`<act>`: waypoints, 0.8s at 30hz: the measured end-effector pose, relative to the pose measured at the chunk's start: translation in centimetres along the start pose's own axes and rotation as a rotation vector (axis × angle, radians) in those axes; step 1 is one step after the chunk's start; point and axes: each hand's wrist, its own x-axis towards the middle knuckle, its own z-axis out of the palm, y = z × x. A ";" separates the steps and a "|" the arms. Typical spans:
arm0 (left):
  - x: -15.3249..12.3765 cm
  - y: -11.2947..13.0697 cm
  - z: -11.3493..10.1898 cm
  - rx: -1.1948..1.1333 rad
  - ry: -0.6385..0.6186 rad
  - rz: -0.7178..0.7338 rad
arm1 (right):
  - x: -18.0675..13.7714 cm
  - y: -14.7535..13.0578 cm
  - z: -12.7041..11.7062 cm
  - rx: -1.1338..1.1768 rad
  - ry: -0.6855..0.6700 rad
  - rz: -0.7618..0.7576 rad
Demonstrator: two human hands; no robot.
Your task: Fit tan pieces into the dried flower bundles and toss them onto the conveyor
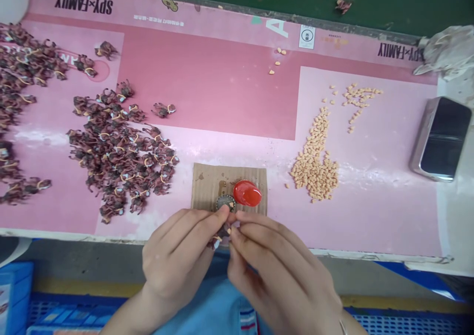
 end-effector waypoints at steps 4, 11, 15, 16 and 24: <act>0.5 -0.3 0.0 0.130 0.013 0.046 | -0.6 -1.0 0.9 -0.214 0.118 0.020; 3.0 -0.2 -0.8 0.134 -0.068 0.152 | 0.4 1.4 -1.2 -0.008 0.043 -0.025; 6.9 -2.2 -2.1 0.105 -0.160 0.156 | -0.7 3.7 -3.2 0.017 0.171 0.056; 8.5 -3.3 -2.3 0.102 -0.197 0.153 | -1.1 4.2 -3.5 0.008 0.222 0.083; 27.6 -13.4 3.3 0.380 -0.130 -0.155 | -3.4 7.7 -5.3 -0.048 0.422 0.291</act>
